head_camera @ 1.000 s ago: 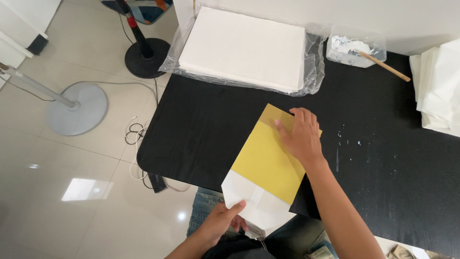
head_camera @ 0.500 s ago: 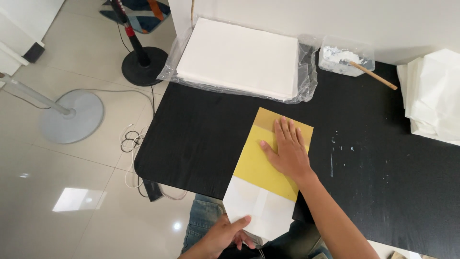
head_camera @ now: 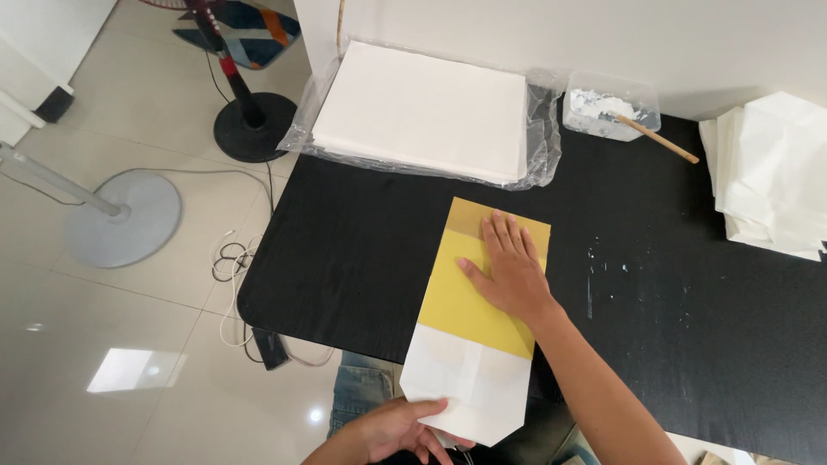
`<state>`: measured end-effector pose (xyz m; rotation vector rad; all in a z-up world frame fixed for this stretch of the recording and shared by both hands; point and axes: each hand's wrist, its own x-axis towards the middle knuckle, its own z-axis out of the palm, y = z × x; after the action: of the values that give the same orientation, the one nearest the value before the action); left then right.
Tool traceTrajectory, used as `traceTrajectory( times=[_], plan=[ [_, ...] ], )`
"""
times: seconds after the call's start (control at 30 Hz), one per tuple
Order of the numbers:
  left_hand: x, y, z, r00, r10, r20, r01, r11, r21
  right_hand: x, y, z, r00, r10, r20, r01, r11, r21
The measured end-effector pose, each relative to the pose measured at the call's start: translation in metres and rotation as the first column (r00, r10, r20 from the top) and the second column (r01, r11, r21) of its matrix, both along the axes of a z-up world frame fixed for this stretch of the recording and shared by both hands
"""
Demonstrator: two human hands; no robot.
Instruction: Manually assembling a paper bag by folding paper sheets around a template and sealing them with glue.
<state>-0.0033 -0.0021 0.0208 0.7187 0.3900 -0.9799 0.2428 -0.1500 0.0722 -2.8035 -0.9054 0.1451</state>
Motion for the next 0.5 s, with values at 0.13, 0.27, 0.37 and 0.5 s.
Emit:
traceTrajectory(
  times=[0.13,0.27,0.37,0.5],
  plan=[
    [0.003,-0.001,-0.005,1.000,0.026,0.017,-0.027,0.994,0.103,0.003,-0.003,-0.008,0.997,0.033,0.066,-0.033,0.999,-0.009],
    [-0.002,-0.007,-0.021,0.997,0.035,0.073,-0.035,0.999,-0.006,0.005,-0.002,-0.006,0.997,0.047,0.054,-0.047,0.999,0.000],
    [-0.004,-0.010,-0.009,0.994,0.026,0.106,-0.028,0.999,0.023,0.008,0.002,0.000,0.999,0.033,0.006,-0.033,0.999,0.010],
    [0.003,-0.001,0.077,0.900,-0.176,-0.399,0.303,0.911,0.280,0.012,0.003,0.007,0.999,0.013,-0.047,-0.012,1.000,0.024]
  ],
)
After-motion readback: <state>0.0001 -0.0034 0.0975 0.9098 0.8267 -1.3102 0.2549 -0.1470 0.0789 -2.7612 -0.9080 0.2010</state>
